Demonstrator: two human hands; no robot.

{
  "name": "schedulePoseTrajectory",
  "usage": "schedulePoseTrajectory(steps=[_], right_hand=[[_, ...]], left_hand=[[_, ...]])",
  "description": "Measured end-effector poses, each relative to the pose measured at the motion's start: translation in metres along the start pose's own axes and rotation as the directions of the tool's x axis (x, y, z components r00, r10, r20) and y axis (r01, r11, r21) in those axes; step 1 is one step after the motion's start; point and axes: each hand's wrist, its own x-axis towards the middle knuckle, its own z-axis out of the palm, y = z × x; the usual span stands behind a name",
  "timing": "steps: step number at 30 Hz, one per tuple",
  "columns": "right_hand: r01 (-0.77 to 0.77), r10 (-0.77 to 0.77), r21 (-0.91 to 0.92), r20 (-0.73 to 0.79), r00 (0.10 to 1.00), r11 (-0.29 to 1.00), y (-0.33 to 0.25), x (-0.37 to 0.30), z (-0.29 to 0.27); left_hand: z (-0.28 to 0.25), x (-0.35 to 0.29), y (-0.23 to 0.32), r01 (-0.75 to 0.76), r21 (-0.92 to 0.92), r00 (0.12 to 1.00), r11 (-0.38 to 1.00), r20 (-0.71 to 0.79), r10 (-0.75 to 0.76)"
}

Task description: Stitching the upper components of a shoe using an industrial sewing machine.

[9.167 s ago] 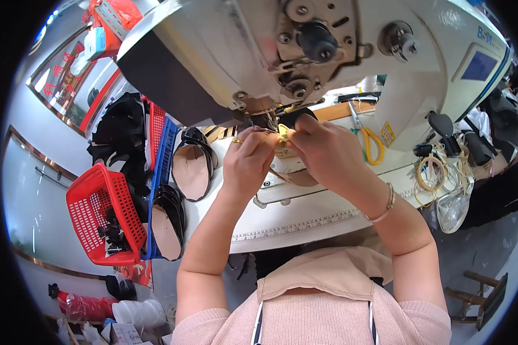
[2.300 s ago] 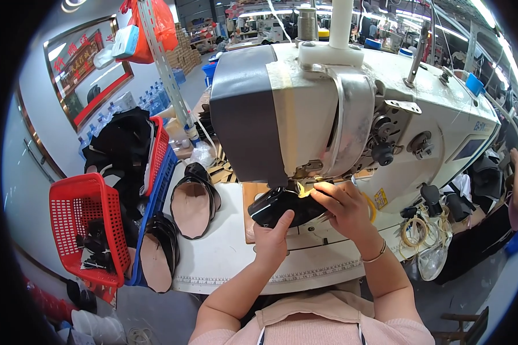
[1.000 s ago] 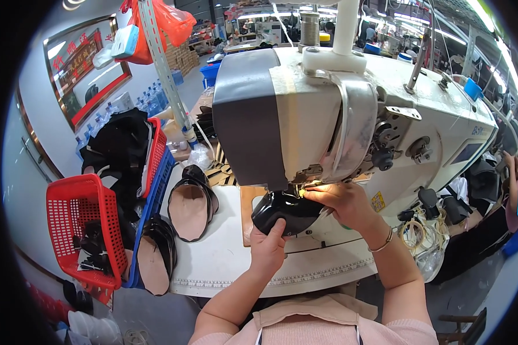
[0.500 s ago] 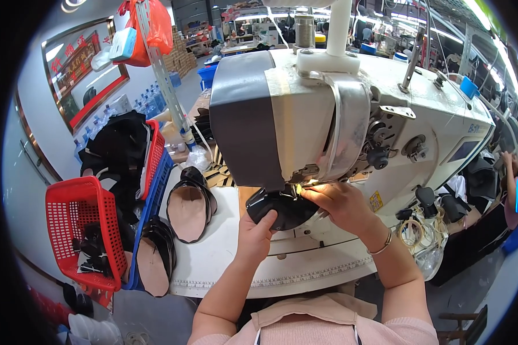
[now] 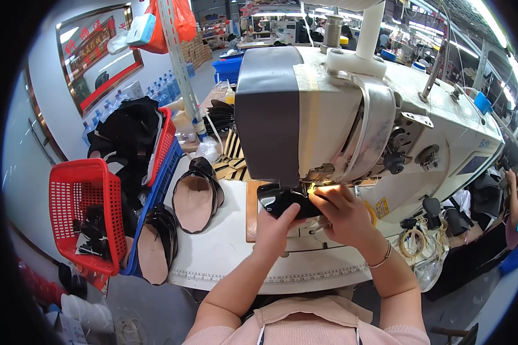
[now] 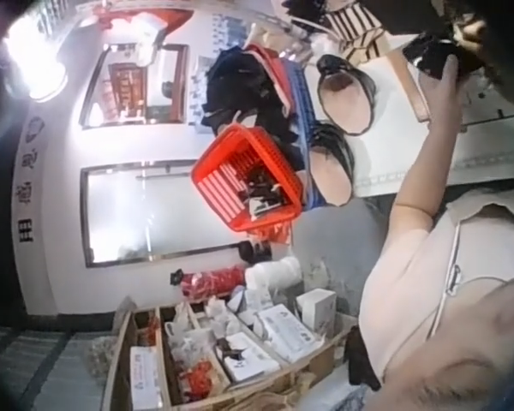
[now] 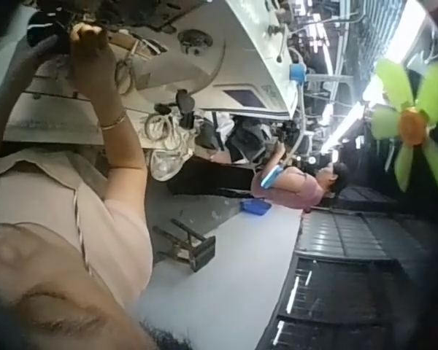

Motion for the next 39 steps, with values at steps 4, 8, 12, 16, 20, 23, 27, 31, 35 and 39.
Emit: schedulePoseTrajectory(steps=[4,8,12,16,20,23,27,31,35,39], right_hand=[[-0.060,0.060,0.035,0.012,0.998,0.998,0.007,-0.001,-0.012],[-0.062,0.062,0.031,0.014,0.998,0.998,0.000,-0.006,-0.012],[-0.055,0.055,0.008,0.002,0.998,0.998,0.001,-0.007,-0.010],[-0.042,0.042,0.008,0.017,0.999,0.999,0.001,-0.008,-0.008],[-0.141,0.141,-0.007,0.084,0.986,0.990,-0.016,-0.008,-0.013],[-0.166,0.176,-0.086,0.124,0.977,0.982,-0.023,-0.008,-0.011],[-0.165,0.194,-0.176,0.162,0.968,0.971,-0.037,-0.002,-0.012],[-0.169,0.222,-0.260,0.189,0.956,0.951,-0.046,0.000,-0.009],[-0.210,0.274,-0.285,0.209,0.939,0.935,-0.054,0.002,-0.006],[-0.253,0.291,-0.240,0.139,0.947,0.937,-0.057,-0.004,0.000]], left_hand=[[-0.014,0.014,0.005,0.088,-0.077,0.992,0.993,0.093,-0.081],[-0.018,0.021,-0.001,0.085,-0.070,0.994,0.994,0.077,-0.080],[-0.003,0.009,-0.005,-0.233,0.202,0.971,0.951,0.096,0.218],[-0.006,0.015,-0.001,-0.177,0.168,0.980,0.970,0.121,0.158],[-0.011,0.023,0.002,-0.127,0.168,0.986,0.978,0.128,0.107],[-0.014,0.027,0.005,-0.045,0.130,0.987,0.990,0.157,0.024],[-0.020,0.034,0.003,-0.041,0.123,0.981,0.992,0.192,0.017],[-0.020,0.039,0.003,-0.066,0.121,0.983,0.990,0.178,0.044],[-0.014,0.030,0.002,-0.129,0.109,0.987,0.986,0.111,0.116],[-0.011,0.029,-0.003,-0.224,0.200,0.965,0.954,0.181,0.189]])
